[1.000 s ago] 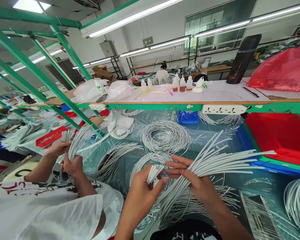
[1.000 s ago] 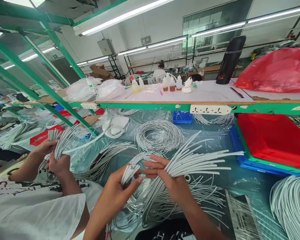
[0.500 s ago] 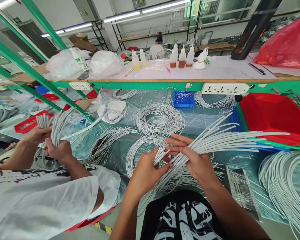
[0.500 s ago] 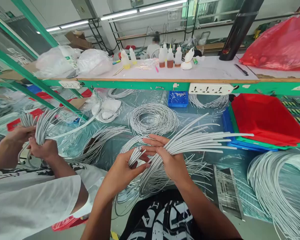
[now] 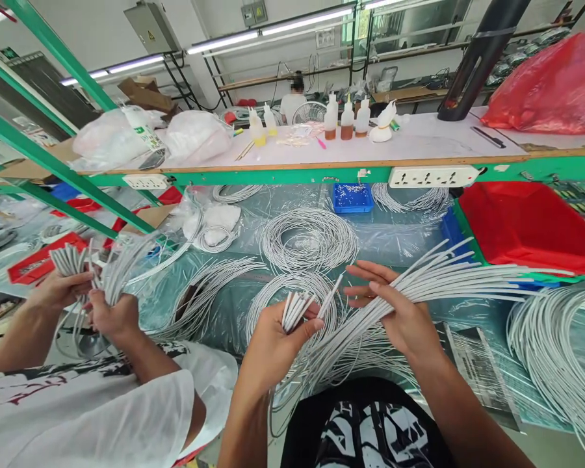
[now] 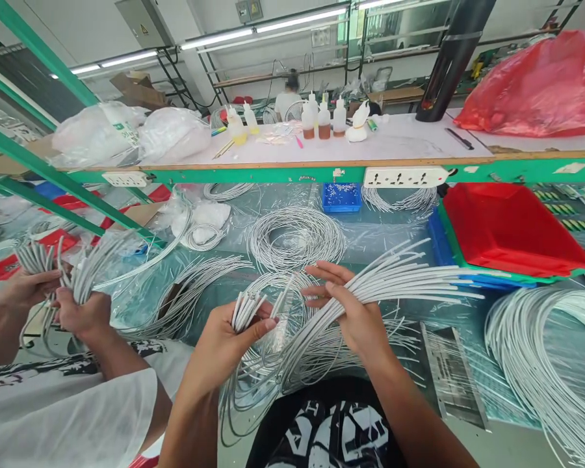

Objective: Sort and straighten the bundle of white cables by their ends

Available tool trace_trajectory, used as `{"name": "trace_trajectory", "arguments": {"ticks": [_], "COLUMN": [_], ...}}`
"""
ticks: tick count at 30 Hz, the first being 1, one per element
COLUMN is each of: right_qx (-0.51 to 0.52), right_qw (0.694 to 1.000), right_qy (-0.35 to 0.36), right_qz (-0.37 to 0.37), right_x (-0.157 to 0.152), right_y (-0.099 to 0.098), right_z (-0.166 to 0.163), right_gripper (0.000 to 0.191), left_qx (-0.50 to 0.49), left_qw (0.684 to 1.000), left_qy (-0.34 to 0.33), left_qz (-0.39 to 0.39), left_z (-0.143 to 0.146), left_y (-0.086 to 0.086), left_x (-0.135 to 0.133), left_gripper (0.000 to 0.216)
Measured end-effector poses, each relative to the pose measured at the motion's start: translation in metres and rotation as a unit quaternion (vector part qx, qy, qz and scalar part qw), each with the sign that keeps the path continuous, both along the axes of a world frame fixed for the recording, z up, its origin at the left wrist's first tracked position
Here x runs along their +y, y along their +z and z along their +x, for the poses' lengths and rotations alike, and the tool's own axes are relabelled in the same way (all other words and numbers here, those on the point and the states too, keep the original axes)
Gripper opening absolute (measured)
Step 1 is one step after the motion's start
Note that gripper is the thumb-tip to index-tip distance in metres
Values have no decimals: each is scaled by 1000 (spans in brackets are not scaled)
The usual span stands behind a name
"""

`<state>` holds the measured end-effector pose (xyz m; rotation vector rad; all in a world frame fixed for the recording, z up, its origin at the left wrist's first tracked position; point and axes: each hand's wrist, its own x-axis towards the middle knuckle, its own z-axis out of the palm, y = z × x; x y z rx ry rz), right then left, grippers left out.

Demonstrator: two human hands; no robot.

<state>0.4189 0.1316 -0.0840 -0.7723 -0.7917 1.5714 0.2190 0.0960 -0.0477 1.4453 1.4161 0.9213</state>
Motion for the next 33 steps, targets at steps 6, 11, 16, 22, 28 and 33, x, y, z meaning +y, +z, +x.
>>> {"name": "trace_trajectory", "arguments": {"ticks": [6,11,16,22,28,33], "right_qx": [-29,-52,-51,7,-13,-38], "right_qw": [996,994,991,988,988,985], "right_qy": [60,39,41,50,35,39], "right_qz": [57,84,117,148,149,164], "right_x": [-5,-3,-3,4,14,20], "right_y": [6,5,4,-6,-7,1], "right_z": [-14,-24,-32,-48,-64,-62], "right_gripper": [15,16,19,15,6,7], "left_qx": [-9,-10,-31,-104,-139,-127], "left_qw": [998,999,999,994,990,990], "left_qy": [-54,-35,-27,-15,-21,-48], "left_qz": [-18,-3,5,-33,-32,-30], "left_z": [10,12,7,-3,-12,-13], "left_y": [5,6,8,5,1,3], "left_x": [10,18,25,31,41,49], "left_gripper": [16,20,24,27,29,28]}}
